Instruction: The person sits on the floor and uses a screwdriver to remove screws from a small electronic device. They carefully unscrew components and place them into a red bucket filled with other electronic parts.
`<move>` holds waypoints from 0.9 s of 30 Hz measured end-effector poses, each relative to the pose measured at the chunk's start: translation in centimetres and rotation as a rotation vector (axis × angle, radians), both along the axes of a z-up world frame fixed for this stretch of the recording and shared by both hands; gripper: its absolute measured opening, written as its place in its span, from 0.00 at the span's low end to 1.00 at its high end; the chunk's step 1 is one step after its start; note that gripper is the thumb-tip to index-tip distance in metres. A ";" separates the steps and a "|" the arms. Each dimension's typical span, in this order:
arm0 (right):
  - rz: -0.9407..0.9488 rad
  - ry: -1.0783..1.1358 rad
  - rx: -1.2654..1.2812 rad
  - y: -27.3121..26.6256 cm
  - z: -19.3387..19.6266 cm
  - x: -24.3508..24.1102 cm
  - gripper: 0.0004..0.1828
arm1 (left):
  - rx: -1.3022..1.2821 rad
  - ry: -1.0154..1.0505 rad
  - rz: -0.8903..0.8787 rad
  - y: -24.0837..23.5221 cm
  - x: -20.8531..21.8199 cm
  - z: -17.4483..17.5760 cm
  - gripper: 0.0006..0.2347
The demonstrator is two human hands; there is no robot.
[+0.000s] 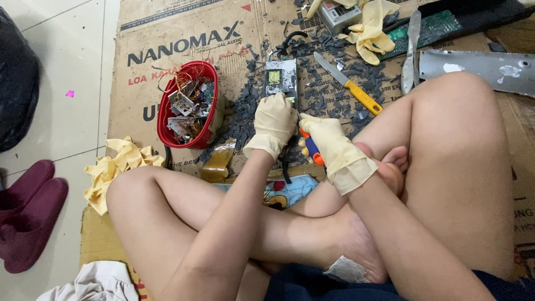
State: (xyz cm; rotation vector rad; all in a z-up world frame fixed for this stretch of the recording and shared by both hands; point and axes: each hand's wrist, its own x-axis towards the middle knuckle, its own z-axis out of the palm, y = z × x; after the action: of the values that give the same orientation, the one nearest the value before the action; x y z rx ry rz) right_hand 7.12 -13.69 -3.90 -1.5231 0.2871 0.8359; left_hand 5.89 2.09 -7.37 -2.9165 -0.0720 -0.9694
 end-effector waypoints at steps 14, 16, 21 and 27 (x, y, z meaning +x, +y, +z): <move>-0.017 -0.004 -0.009 0.4 -0.2 -0.3 0.23 | -0.791 0.015 0.524 0.9 -5.9 3.9 0.04; -0.024 0.005 -0.015 0.5 -0.2 -0.3 0.23 | -0.831 -0.011 0.548 0.4 -6.0 3.6 0.03; -0.018 -0.001 -0.025 0.5 -0.6 -0.2 0.22 | -0.888 -0.039 0.536 -1.0 -6.0 3.3 0.04; -0.030 0.047 -0.005 0.2 1.0 -0.5 0.23 | -0.922 -0.015 0.583 -0.9 -6.1 3.9 0.05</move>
State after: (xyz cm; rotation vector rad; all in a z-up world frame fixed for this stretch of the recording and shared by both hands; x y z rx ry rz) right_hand 6.61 -13.50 -2.94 -1.5023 0.3458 0.8490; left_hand -0.25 1.23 -3.47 -3.2102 -1.6561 -1.0091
